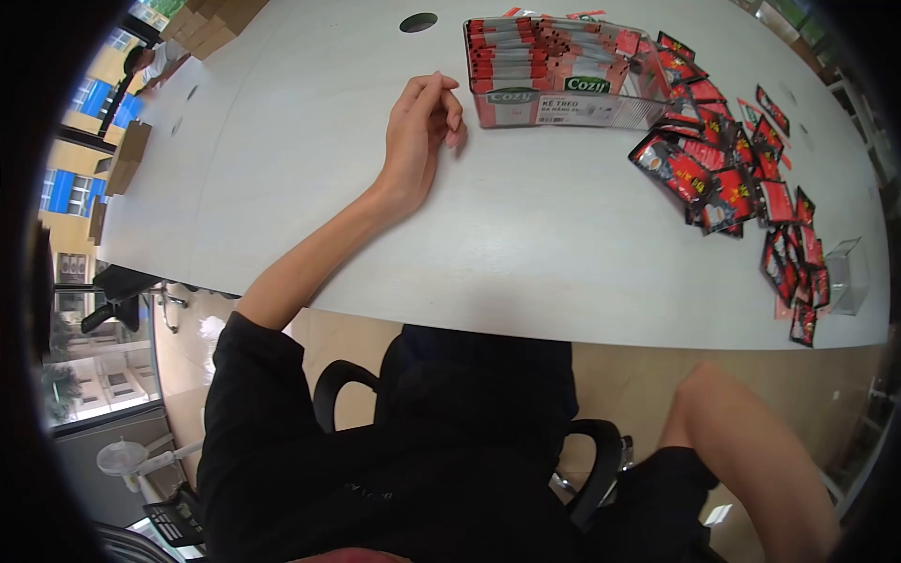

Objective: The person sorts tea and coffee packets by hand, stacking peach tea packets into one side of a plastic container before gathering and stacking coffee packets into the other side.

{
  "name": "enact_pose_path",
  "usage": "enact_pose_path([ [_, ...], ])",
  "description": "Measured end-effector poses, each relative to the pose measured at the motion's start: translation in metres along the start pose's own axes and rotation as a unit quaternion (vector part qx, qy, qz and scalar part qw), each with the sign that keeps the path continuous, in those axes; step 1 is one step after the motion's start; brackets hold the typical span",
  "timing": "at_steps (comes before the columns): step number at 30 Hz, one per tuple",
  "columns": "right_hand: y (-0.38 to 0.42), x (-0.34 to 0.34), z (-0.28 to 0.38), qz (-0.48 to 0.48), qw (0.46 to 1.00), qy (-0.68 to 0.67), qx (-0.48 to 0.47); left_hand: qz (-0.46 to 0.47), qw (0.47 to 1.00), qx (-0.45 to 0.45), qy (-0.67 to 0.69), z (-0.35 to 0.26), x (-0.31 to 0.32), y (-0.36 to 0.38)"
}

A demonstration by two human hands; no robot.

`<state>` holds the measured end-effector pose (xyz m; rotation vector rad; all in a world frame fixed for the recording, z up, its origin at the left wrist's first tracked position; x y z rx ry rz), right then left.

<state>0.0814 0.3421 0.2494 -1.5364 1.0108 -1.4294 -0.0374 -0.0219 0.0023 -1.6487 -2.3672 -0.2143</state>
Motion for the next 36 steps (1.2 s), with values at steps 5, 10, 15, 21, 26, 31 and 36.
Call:
enact_pose_path([
  [5, 0.019, -0.023, 0.014, -0.067, 0.998, 0.018, 0.000, 0.006, 1.000, 0.006, -0.021, -0.001, 0.001, 0.001],
  [10, 0.023, -0.032, 0.018, -0.102, 0.995, 0.015, -0.015, 0.008, 1.000, 0.009, -0.023, -0.003, 0.002, 0.000],
  [15, 0.023, -0.034, 0.017, -0.118, 0.993, 0.007, -0.025, 0.001, 1.000, 0.003, -0.022, -0.003, 0.003, 0.000],
  [21, 0.022, -0.029, 0.014, -0.134, 0.990, -0.010, -0.033, 0.003, 1.000, 0.004, -0.021, -0.003, 0.002, 0.001],
  [26, 0.019, -0.022, 0.011, -0.142, 0.989, -0.026, -0.039, 0.002, 1.000, 0.004, -0.019, -0.002, 0.001, 0.000],
  [31, 0.016, -0.015, 0.010, -0.152, 0.986, -0.043, -0.048, 0.011, 1.000, 0.004, -0.006, -0.002, 0.002, 0.000],
  [36, 0.014, -0.006, 0.009, -0.165, 0.983, -0.060, -0.061, 0.004, 1.000, 0.001, -0.018, -0.003, 0.002, 0.001],
])
Point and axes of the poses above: each hand's wrist, its own y-axis away from the middle knuckle, its own x-axis out of the palm, z = x × y, the point moved 3 cm from there along -y, towards the middle knuckle, and after that the axes turned 11 degrees about -z, right-handed, at the moved point
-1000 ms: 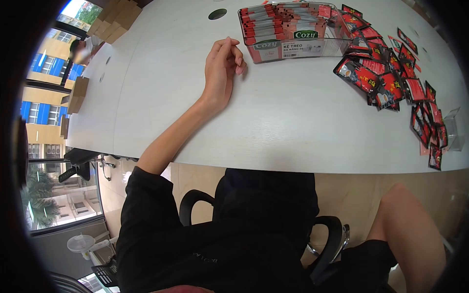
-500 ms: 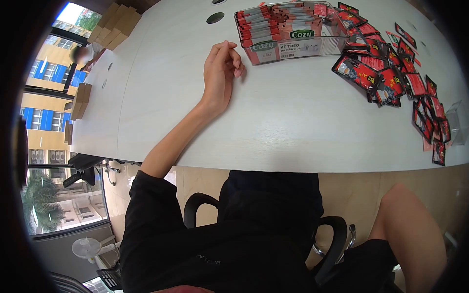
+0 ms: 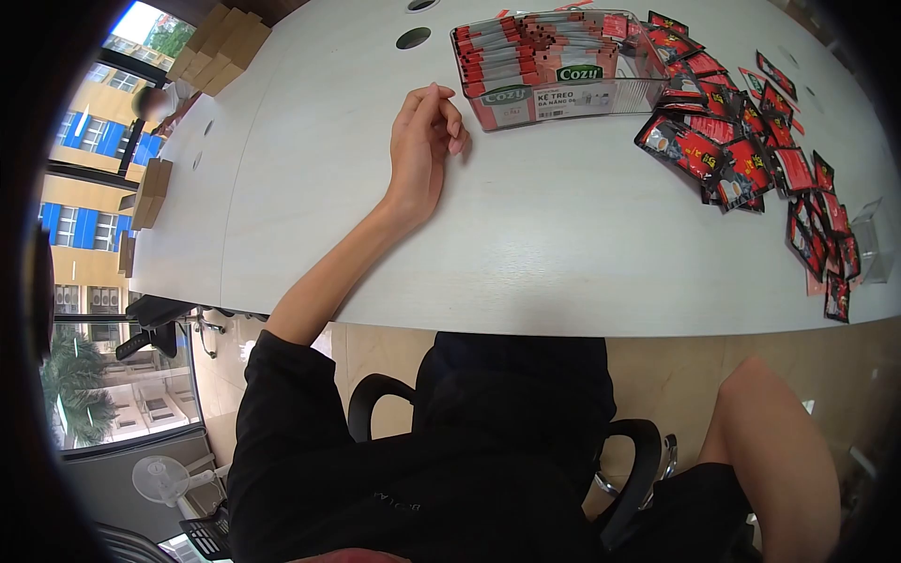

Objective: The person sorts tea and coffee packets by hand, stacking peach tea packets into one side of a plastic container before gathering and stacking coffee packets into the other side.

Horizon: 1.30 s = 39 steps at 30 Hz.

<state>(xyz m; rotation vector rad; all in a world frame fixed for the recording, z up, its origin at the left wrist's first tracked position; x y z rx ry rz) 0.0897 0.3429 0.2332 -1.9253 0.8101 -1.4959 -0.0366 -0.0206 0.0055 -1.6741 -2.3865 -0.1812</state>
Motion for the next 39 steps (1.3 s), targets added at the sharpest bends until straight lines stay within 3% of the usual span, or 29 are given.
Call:
enact_pose_path([
  [26, 0.004, 0.028, -0.007, -0.070, 0.995, -0.063, -0.019, -0.004, 1.000, 0.005, -0.008, -0.001, -0.001, 0.000],
  [32, -0.036, 0.065, 0.011, 0.013, 0.996, -0.071, -0.049, -0.011, 1.000, 0.008, 0.014, 0.004, -0.002, -0.002],
  [34, -0.038, 0.028, -0.003, 0.185, 0.980, 0.073, 0.022, -0.011, 1.000, 0.011, 0.025, 0.005, -0.003, -0.003],
  [35, -0.038, 0.003, -0.019, 0.205, 0.976, 0.079, 0.010, -0.015, 1.000, 0.012, 0.015, 0.004, -0.003, -0.003],
  [37, -0.031, -0.054, -0.071, 0.180, 0.942, 0.271, 0.081, -0.025, 1.000, 0.012, 0.002, 0.001, -0.001, -0.002],
  [38, 0.000, -0.068, -0.084, 0.173, 0.917, 0.352, 0.072, -0.020, 1.000, 0.012, 0.006, 0.000, -0.001, -0.002],
  [39, 0.022, -0.090, -0.096, 0.167, 0.848, 0.493, 0.103, -0.016, 1.000, 0.010, 0.008, 0.000, -0.002, 0.000],
])
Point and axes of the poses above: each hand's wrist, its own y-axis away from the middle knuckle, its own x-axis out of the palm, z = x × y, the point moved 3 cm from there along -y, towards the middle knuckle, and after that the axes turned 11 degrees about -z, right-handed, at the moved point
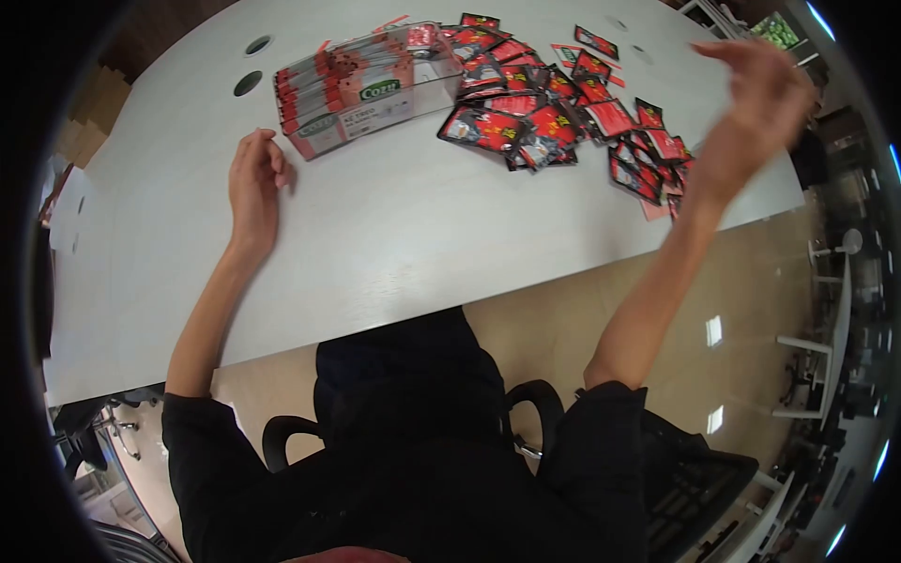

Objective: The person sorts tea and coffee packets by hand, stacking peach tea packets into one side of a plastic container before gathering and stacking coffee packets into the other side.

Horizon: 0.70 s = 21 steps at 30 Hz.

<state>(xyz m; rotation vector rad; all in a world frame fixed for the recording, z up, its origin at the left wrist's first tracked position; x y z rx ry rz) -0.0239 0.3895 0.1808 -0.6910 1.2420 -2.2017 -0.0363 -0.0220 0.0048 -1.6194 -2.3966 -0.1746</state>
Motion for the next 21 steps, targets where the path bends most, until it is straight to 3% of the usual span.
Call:
enact_pose_path([
  [1, 0.015, 0.004, -0.028, 0.089, 0.995, 0.008, 0.042, 0.004, 1.000, -0.006, 0.012, 0.000, 0.000, 0.001],
  [2, 0.031, -0.005, -0.051, 0.147, 0.979, 0.143, -0.013, 0.003, 1.000, -0.008, -0.007, -0.001, 0.000, 0.001],
  [4, 0.061, -0.024, -0.076, 0.181, 0.934, 0.301, -0.060, 0.002, 1.000, -0.009, -0.019, -0.001, 0.000, 0.001],
  [7, 0.083, -0.063, -0.131, 0.201, 0.903, 0.380, -0.020, 0.006, 0.999, -0.008, -0.032, 0.000, -0.001, 0.001],
  [9, 0.091, -0.086, -0.167, 0.204, 0.814, 0.543, -0.022, 0.007, 0.999, -0.009, -0.034, 0.000, -0.001, 0.002],
  [14, 0.098, -0.099, -0.214, 0.267, 0.832, 0.479, 0.090, 0.011, 0.999, -0.003, -0.037, -0.001, 0.000, 0.003],
  [18, 0.098, -0.086, -0.234, 0.286, 0.850, 0.440, 0.051, 0.009, 0.999, 0.001, -0.040, 0.000, -0.001, 0.002],
  [20, 0.096, -0.080, -0.232, 0.247, 0.867, 0.433, 0.003, 0.008, 0.999, -0.002, -0.038, -0.001, 0.001, 0.002],
  [21, 0.092, -0.072, -0.222, 0.219, 0.875, 0.426, -0.072, 0.005, 0.999, -0.005, -0.038, -0.001, 0.001, 0.002],
])
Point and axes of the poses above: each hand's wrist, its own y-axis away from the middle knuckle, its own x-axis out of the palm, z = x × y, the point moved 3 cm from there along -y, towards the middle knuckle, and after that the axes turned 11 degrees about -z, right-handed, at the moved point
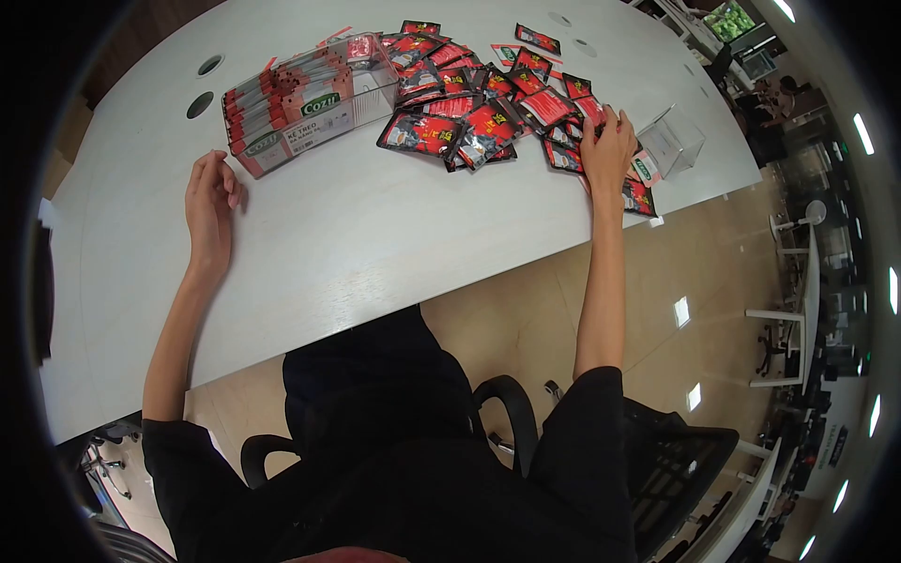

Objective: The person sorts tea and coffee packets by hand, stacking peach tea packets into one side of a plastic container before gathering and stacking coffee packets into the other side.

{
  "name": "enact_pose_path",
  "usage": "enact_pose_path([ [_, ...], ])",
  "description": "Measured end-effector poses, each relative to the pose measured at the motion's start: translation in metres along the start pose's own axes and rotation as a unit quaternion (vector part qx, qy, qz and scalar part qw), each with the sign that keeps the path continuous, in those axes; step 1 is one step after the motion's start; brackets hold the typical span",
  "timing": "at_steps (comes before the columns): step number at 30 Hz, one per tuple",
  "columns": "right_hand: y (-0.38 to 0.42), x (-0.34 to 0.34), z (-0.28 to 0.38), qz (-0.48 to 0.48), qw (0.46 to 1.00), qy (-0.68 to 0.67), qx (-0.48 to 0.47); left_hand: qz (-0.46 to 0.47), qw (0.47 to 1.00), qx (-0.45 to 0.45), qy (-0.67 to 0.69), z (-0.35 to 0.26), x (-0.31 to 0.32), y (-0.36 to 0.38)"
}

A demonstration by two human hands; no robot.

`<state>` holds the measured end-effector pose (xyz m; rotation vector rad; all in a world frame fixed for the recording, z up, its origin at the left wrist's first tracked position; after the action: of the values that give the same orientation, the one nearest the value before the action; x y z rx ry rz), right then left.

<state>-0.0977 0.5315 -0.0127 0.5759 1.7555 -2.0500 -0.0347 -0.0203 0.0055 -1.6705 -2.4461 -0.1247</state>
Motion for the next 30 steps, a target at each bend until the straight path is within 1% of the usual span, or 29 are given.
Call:
enact_pose_path([
  [1, -0.009, -0.004, 0.008, -0.004, 1.000, -0.002, -0.001, -0.004, 1.000, -0.002, 0.001, 0.000, 0.000, 0.000],
  [3, -0.026, -0.007, 0.028, 0.046, 0.989, -0.128, -0.050, -0.004, 1.000, 0.004, 0.002, 0.000, -0.001, 0.000],
  [4, -0.031, -0.003, 0.035, 0.088, 0.986, -0.125, -0.063, -0.002, 1.000, 0.006, 0.001, 0.000, -0.001, 0.000],
  [5, -0.036, 0.006, 0.033, 0.083, 0.986, -0.128, -0.063, -0.002, 1.000, 0.012, 0.001, 0.000, 0.000, -0.001],
  [7, -0.043, 0.050, 0.018, 0.188, 0.973, -0.101, -0.087, 0.004, 1.000, 0.009, 0.008, 0.000, 0.000, -0.001],
  [8, -0.048, 0.077, 0.003, 0.223, 0.964, -0.105, -0.100, 0.003, 1.000, 0.015, 0.008, -0.001, 0.000, -0.001],
  [9, -0.052, 0.079, 0.010, 0.217, 0.965, -0.109, -0.102, -0.001, 1.000, 0.005, 0.005, -0.002, 0.001, 0.000],
  [11, -0.054, 0.077, 0.025, 0.257, 0.963, -0.083, -0.022, -0.010, 1.000, 0.000, 0.005, -0.005, 0.002, 0.000],
  [12, -0.055, 0.076, 0.031, 0.257, 0.965, -0.046, -0.026, -0.011, 1.000, -0.004, 0.007, -0.005, 0.003, 0.000],
  [13, -0.056, 0.077, 0.034, 0.257, 0.965, -0.049, -0.027, -0.011, 1.000, -0.010, 0.007, -0.004, 0.004, 0.000],
  [15, -0.050, 0.074, 0.036, 0.218, 0.974, -0.067, 0.006, -0.010, 1.000, -0.011, -0.001, -0.005, 0.004, 0.001],
  [16, -0.046, 0.074, 0.036, 0.225, 0.972, -0.067, 0.007, -0.006, 1.000, -0.008, -0.008, -0.005, 0.004, 0.001],
  [17, -0.044, 0.071, 0.037, 0.199, 0.978, -0.054, -0.014, -0.006, 1.000, -0.015, -0.012, -0.004, 0.003, 0.001],
  [19, -0.045, 0.063, 0.036, 0.142, 0.988, -0.027, -0.057, 0.005, 1.000, 0.005, 0.002, -0.003, 0.002, -0.001],
  [21, -0.045, 0.062, 0.030, 0.166, 0.985, -0.029, -0.040, 0.004, 1.000, 0.004, 0.002, -0.002, 0.000, -0.003],
  [23, -0.042, 0.065, 0.023, 0.188, 0.979, -0.070, -0.046, 0.002, 1.000, 0.005, 0.000, -0.001, 0.003, -0.003],
  [24, -0.043, 0.057, 0.029, 0.180, 0.979, -0.078, -0.048, -0.001, 1.000, 0.003, 0.002, -0.002, 0.003, -0.004],
  [25, -0.043, 0.053, 0.033, 0.156, 0.983, -0.073, -0.070, -0.004, 1.000, 0.002, 0.002, -0.003, 0.002, -0.003],
  [27, -0.048, 0.057, 0.030, 0.167, 0.976, -0.117, -0.081, -0.003, 1.000, 0.004, -0.001, -0.003, 0.001, -0.003],
  [28, -0.046, 0.060, 0.028, 0.169, 0.976, -0.116, -0.078, 0.000, 1.000, 0.007, 0.002, -0.003, 0.003, -0.003],
  [30, -0.044, 0.060, 0.029, 0.140, 0.976, -0.129, -0.108, 0.004, 1.000, 0.004, 0.005, -0.003, 0.003, -0.003],
])
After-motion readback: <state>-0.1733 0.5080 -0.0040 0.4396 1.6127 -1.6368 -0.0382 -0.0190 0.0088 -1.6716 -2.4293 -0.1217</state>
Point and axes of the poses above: each hand's wrist, its own y-axis away from the middle knuckle, its own x-axis out of the palm, z = x × y, the point moved 3 cm from there along -y, towards the middle knuckle, and after that the axes turned 11 degrees about -z, right-handed, at the moved point
